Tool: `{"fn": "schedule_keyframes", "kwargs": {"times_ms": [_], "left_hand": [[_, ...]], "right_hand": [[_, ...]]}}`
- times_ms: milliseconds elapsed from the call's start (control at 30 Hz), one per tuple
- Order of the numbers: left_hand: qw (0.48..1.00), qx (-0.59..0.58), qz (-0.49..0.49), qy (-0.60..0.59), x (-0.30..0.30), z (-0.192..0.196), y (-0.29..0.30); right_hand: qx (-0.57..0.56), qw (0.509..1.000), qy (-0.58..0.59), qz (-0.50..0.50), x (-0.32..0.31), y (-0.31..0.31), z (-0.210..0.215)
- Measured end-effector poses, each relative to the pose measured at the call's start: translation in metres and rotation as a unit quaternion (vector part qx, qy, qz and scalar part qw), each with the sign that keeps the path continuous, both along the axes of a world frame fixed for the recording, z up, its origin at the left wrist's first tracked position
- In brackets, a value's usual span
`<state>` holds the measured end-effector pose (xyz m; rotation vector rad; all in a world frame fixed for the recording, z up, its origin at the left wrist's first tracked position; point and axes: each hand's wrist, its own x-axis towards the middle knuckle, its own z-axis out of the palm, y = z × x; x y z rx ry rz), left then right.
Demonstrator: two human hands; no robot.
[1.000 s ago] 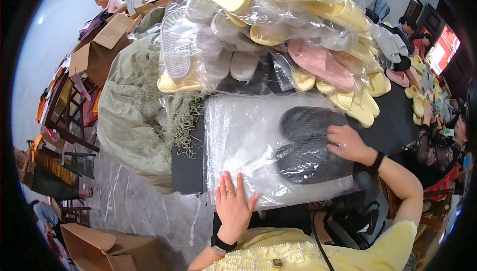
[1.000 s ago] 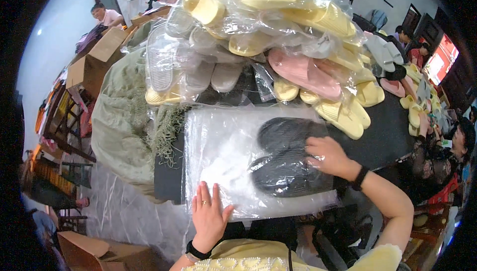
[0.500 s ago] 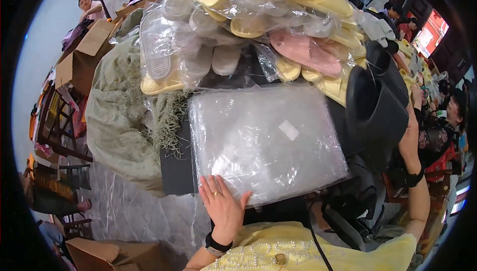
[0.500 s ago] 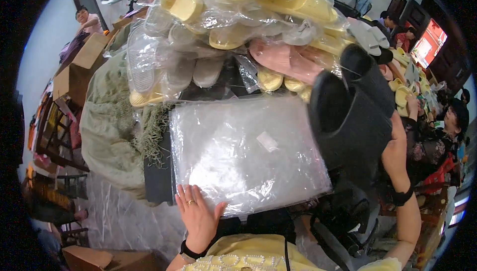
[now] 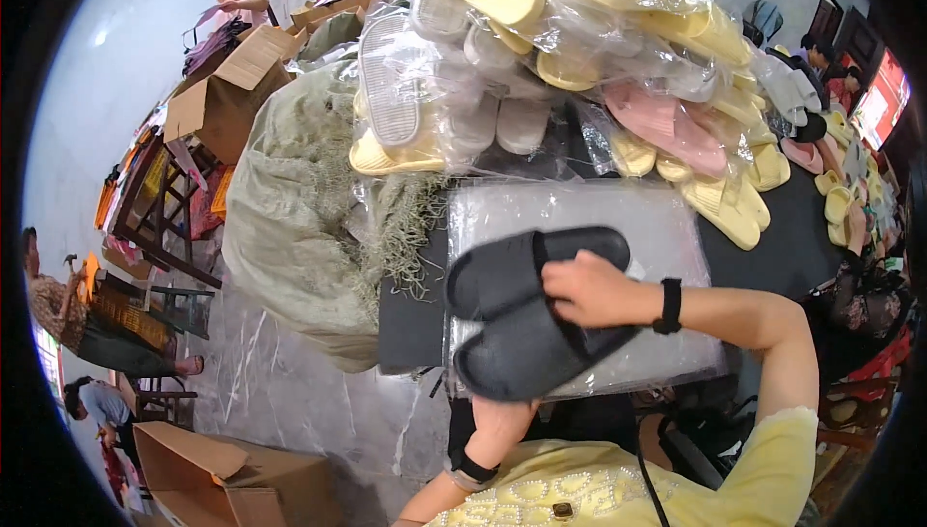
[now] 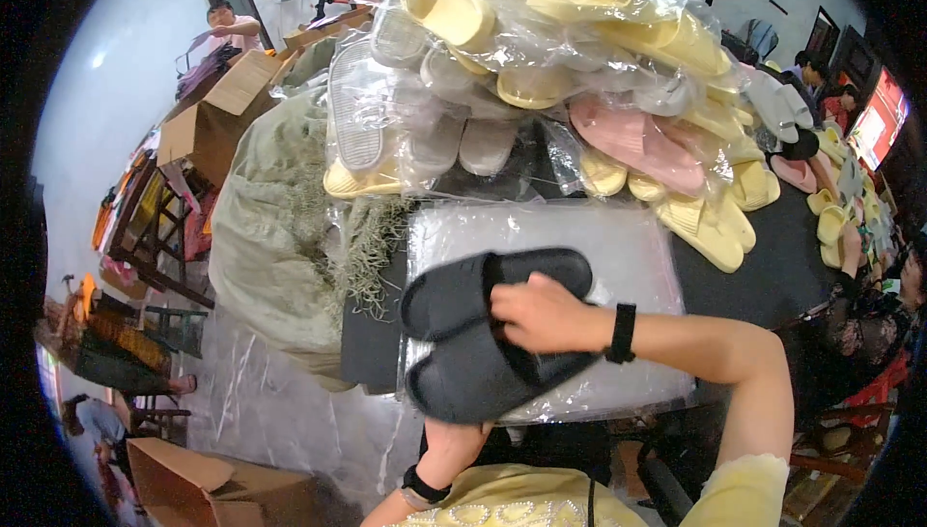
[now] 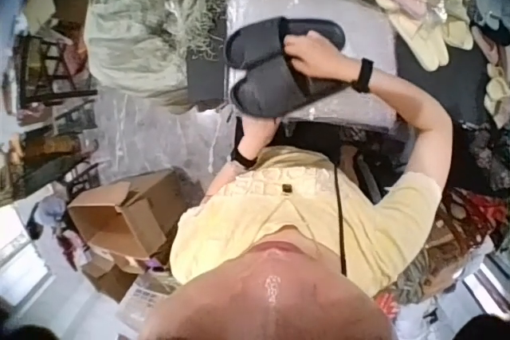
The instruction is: The recorder is sorting various colored sandals and placing them into clear plastic bags.
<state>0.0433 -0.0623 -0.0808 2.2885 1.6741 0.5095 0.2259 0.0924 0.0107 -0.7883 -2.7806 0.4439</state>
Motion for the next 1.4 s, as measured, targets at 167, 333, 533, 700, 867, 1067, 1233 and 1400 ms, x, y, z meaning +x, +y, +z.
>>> {"fn": "schedule_keyframes", "kwargs": {"times_ms": [167,333,533,700,867,1067,1233,1400], "left_hand": [[0.998,0.052,0.040,0.020,0.007,0.016,0.009],[0.998,0.061,0.026,0.023,0.003,0.022,0.014],[0.999,-0.027,-0.026,-0.019,-0.004,0.013,0.018],[0.998,0.020,0.022,0.055,0.007,0.035,0.019],[0.998,0.019,0.002,0.057,0.006,0.044,0.025],[0.996,0.001,-0.005,0.084,0.007,0.051,0.024],[0.994,-0.024,0.010,0.108,0.018,0.053,0.028],[0.989,-0.080,0.030,0.118,0.024,0.055,0.036]], "right_hand": [[0.104,0.978,0.019,-0.177,0.003,0.058,-0.016],[0.079,0.967,0.024,-0.242,0.018,0.057,0.004],[0.054,0.986,0.028,-0.152,0.021,-0.041,0.013],[0.036,0.957,-0.030,-0.285,0.092,-0.061,-0.006],[0.032,0.893,-0.018,-0.449,0.178,-0.081,-0.012],[0.005,0.876,-0.012,-0.482,0.272,-0.126,0.031],[0.127,0.762,-0.160,-0.615,0.421,-0.118,0.052],[0.327,0.605,0.039,-0.725,0.477,-0.044,0.051]]}}
